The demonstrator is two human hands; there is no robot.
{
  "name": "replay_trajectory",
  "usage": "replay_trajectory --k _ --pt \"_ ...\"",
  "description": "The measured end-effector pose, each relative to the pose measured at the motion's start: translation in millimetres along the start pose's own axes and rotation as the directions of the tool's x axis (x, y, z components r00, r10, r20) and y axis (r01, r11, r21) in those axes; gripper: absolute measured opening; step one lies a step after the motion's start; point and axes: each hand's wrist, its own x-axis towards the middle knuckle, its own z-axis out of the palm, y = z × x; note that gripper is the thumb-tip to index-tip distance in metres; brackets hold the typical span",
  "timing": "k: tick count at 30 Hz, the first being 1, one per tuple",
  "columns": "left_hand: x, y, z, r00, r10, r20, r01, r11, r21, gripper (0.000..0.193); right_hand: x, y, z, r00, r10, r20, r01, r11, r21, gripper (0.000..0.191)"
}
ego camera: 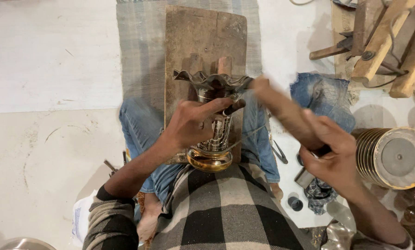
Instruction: The person sits on the floor with a brass vase held against a wooden board and engraves a decorative pattern into its surface. They hold a chisel against the metal with one hand and strike it with a wooden mallet held in the other hand, repositioning the chisel repeatedly to work different parts of the design.
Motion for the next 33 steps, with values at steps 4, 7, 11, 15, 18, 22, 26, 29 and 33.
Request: replay_trajectory --k 4,7,11,15,18,22,26,29,33 --pt "-0.8 -3.9 1.5 0.997 -0.051 0.063 0.051 0.999 0.005 0.065 2.2 -7.4 -3.7 0.998 0.001 -0.064 0.015 0.967 0.255 0.069" --pt "-1.9 -4.9 2.4 0.997 -0.046 0.054 0.047 0.999 -0.003 0.069 5.7 -10.8 -7.0 0.997 -0.055 0.053 0.066 0.971 -0.230 0.072" --pt "-5.3 -6.9 2.6 0.999 -0.042 -0.001 0.042 0.998 -0.055 0.069 11.0 -8.8 -8.8 0.995 0.093 0.029 -0.096 0.988 0.123 0.077" --pt "-6.4 -11.1 5.2 0.998 -0.047 0.038 0.049 0.997 -0.052 0.067 15.4 -4.4 -9.2 0.994 -0.082 0.078 0.088 0.993 -0.074 0.078" --pt "-7.9 -13.6 7.2 0.999 -0.051 0.019 0.052 0.996 -0.073 0.068 19.0 -5.5 -9.0 0.993 -0.106 0.050 0.102 0.992 0.081 0.077" --pt "-10.4 -19.0 6.1 0.999 -0.053 -0.014 0.050 0.988 -0.146 0.067 22.1 -16.1 -10.8 0.988 -0.026 0.154 0.077 0.940 -0.334 0.076" --pt "-10.3 -24.3 6.9 0.999 -0.045 0.012 0.046 0.988 -0.149 0.066 22.8 -30.1 -15.5 0.994 -0.034 0.108 0.041 0.997 -0.058 0.078" --pt "-10.7 -24.6 8.6 0.999 -0.036 -0.038 0.032 0.993 -0.118 0.057 26.5 -35.9 -18.5 0.992 0.045 0.122 -0.024 0.985 -0.172 0.075" --pt "-11.6 -23.7 8.7 0.995 -0.023 -0.096 0.009 0.988 -0.151 0.053 36.8 -36.9 -19.2 0.987 0.084 0.138 -0.068 0.991 -0.118 0.073"
